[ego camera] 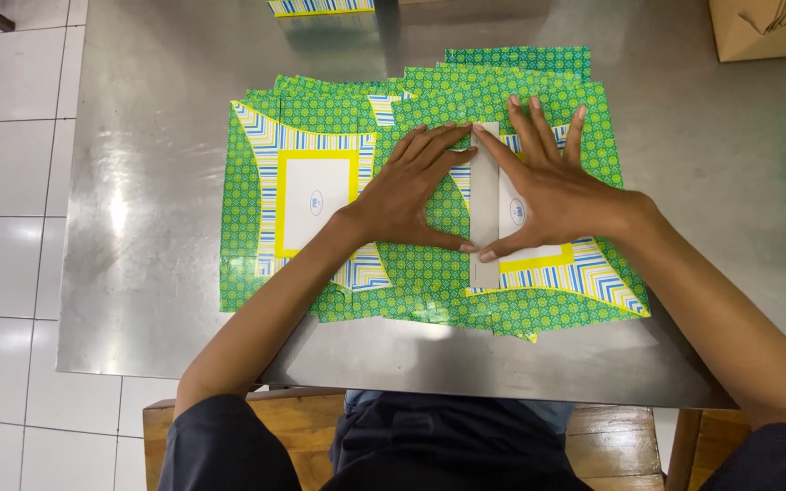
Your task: The person assembles flat-packed cardboard boxes by folding along pre-scored lines and interlocking tabs. They handle multiple units one at a time, flipping and pressing the flaps to form the box shape on a metal worktable.
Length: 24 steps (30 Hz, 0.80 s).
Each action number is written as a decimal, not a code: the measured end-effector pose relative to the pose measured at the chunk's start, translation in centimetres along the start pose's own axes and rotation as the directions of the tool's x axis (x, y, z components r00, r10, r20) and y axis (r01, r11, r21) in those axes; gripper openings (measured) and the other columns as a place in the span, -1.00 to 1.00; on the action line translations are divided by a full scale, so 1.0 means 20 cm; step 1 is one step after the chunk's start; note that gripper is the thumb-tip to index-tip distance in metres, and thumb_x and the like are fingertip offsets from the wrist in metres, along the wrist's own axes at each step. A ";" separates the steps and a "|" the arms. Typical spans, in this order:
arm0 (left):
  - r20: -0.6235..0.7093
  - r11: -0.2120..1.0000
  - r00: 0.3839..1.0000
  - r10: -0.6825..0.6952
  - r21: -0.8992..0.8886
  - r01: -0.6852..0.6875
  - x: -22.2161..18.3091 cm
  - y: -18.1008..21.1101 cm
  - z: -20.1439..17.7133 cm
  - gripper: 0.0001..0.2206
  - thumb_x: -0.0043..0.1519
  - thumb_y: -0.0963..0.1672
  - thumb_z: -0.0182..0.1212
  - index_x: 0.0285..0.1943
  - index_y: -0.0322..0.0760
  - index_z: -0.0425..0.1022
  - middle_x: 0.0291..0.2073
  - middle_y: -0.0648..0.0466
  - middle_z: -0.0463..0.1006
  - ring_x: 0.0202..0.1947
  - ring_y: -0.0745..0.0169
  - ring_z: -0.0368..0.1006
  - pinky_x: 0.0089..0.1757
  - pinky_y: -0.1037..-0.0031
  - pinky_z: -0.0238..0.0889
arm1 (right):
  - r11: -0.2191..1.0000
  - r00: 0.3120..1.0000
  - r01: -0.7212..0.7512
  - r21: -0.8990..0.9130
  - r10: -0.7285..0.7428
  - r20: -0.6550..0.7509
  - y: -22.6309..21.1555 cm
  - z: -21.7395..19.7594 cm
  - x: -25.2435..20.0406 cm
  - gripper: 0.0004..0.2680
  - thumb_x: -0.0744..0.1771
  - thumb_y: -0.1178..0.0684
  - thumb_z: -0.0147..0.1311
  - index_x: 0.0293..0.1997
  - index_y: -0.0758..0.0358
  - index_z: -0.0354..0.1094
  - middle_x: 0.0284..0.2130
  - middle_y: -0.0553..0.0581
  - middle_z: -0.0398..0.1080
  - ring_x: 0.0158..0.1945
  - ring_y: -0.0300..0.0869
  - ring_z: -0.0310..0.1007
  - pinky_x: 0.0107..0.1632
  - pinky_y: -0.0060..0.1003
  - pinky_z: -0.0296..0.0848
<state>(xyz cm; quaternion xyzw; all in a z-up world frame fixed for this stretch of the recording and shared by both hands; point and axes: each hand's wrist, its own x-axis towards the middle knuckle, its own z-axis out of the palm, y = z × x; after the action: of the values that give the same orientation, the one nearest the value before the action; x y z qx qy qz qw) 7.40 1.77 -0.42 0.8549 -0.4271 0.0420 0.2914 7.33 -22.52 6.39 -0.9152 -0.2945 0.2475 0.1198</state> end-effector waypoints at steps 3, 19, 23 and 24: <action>0.002 1.000 1.000 0.004 0.001 -0.004 0.00 -0.01 0.01 0.01 -0.02 0.32 0.43 0.46 -0.26 0.17 0.50 -0.17 0.08 0.53 -0.19 -0.01 0.43 -0.11 -0.26 | 1.000 1.000 0.014 0.020 -0.013 -0.005 0.04 0.00 0.02 0.11 0.05 -0.58 0.30 0.58 -0.07 -0.61 0.48 0.36 -0.85 0.48 0.16 -1.09 0.25 0.36 -1.00; -0.117 0.984 0.980 -0.161 -0.094 0.151 0.01 0.04 0.00 -0.37 0.28 0.03 0.38 0.46 -0.24 0.23 0.38 -0.10 0.28 0.43 -0.15 0.17 0.32 -0.06 0.05 | 0.994 0.733 0.106 0.026 -0.060 -0.678 0.26 0.22 0.18 -0.71 0.42 -0.07 0.12 0.29 0.10 0.35 0.27 0.25 0.20 0.48 0.27 0.00 0.38 0.53 -0.42; -0.123 0.986 0.979 -0.162 -0.059 0.156 0.02 0.06 -0.03 -0.40 0.28 -0.01 0.37 0.45 -0.29 0.24 0.37 -0.13 0.28 0.42 -0.19 0.17 0.29 -0.06 0.09 | 0.996 0.791 0.079 0.042 -0.037 -0.611 0.19 0.11 0.09 -0.59 0.35 -0.18 0.17 0.35 0.03 0.29 0.35 0.35 0.11 0.52 0.35 -0.14 0.33 0.63 -0.54; -0.153 0.986 0.974 -0.167 -0.047 0.162 0.03 0.07 -0.03 -0.43 0.29 -0.06 0.33 0.45 -0.31 0.23 0.35 -0.16 0.29 0.40 -0.20 0.19 0.29 -0.06 0.10 | 0.993 0.840 0.116 0.031 -0.081 -0.536 0.16 0.08 0.06 -0.55 0.31 -0.13 0.21 0.35 0.06 0.29 0.37 0.43 0.08 0.52 0.41 -0.18 0.33 0.64 -0.54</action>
<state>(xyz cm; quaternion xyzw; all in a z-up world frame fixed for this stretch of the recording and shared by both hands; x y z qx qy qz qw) 6.83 1.16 0.94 0.8763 -0.3313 0.0771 0.3412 8.78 -24.24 3.47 -0.9274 -0.2884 -0.0140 0.2378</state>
